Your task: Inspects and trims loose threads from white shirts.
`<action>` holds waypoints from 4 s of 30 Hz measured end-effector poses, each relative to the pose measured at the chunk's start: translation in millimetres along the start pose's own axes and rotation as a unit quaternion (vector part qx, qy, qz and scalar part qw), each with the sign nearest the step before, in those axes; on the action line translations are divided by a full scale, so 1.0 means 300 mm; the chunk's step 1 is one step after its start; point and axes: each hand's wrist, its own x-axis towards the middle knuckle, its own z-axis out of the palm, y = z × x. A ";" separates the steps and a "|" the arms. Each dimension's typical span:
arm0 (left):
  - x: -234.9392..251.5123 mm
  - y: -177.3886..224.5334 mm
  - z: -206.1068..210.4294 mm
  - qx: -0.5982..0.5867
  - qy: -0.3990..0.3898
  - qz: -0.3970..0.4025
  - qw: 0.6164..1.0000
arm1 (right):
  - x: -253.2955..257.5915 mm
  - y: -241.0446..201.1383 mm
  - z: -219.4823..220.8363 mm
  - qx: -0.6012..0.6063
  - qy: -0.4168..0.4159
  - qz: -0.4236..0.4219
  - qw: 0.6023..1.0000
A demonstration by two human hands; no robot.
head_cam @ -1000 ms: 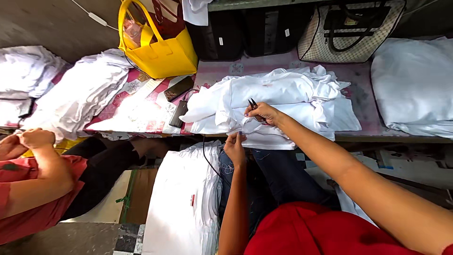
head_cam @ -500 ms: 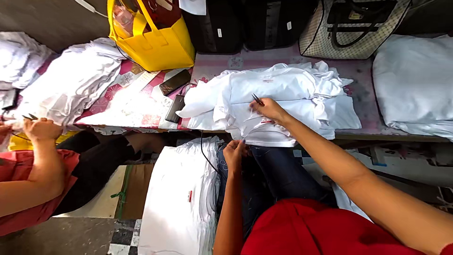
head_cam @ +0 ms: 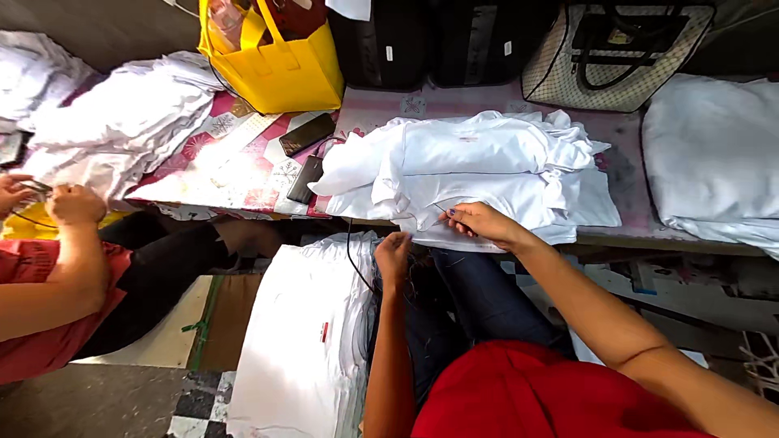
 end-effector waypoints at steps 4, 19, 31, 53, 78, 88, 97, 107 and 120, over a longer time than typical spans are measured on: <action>-0.071 0.060 -0.156 0.192 -0.004 -0.089 0.977 | -0.030 0.036 -0.025 0.071 -0.031 0.022 0.997; -0.038 0.064 -0.027 -0.011 -0.027 0.084 0.996 | 0.025 0.108 0.086 0.227 -0.113 0.125 0.959; -0.076 0.044 -0.010 0.031 -0.025 0.089 0.995 | 0.097 0.092 0.139 0.250 -0.059 0.139 0.956; -0.058 0.128 0.112 -0.457 -0.021 -0.042 0.888 | 0.062 0.043 -0.024 0.096 -0.189 0.085 0.974; -0.048 0.149 0.232 -0.370 0.172 0.144 0.902 | 0.139 0.006 0.099 -0.015 0.096 -0.070 0.993; -0.052 0.107 0.211 -0.314 0.165 0.210 0.911 | 0.110 0.025 0.117 0.070 0.098 -0.041 0.992; -0.109 0.139 0.167 -0.431 0.055 0.044 0.900 | 0.047 -0.007 -0.010 0.107 -0.067 0.035 0.991; -0.110 0.154 0.157 -0.443 0.059 0.037 0.894 | 0.081 -0.028 0.007 0.024 -0.145 0.070 0.987; -0.097 0.144 0.204 -0.452 0.096 0.125 0.878 | 0.136 0.028 -0.029 -0.014 0.001 -0.069 0.998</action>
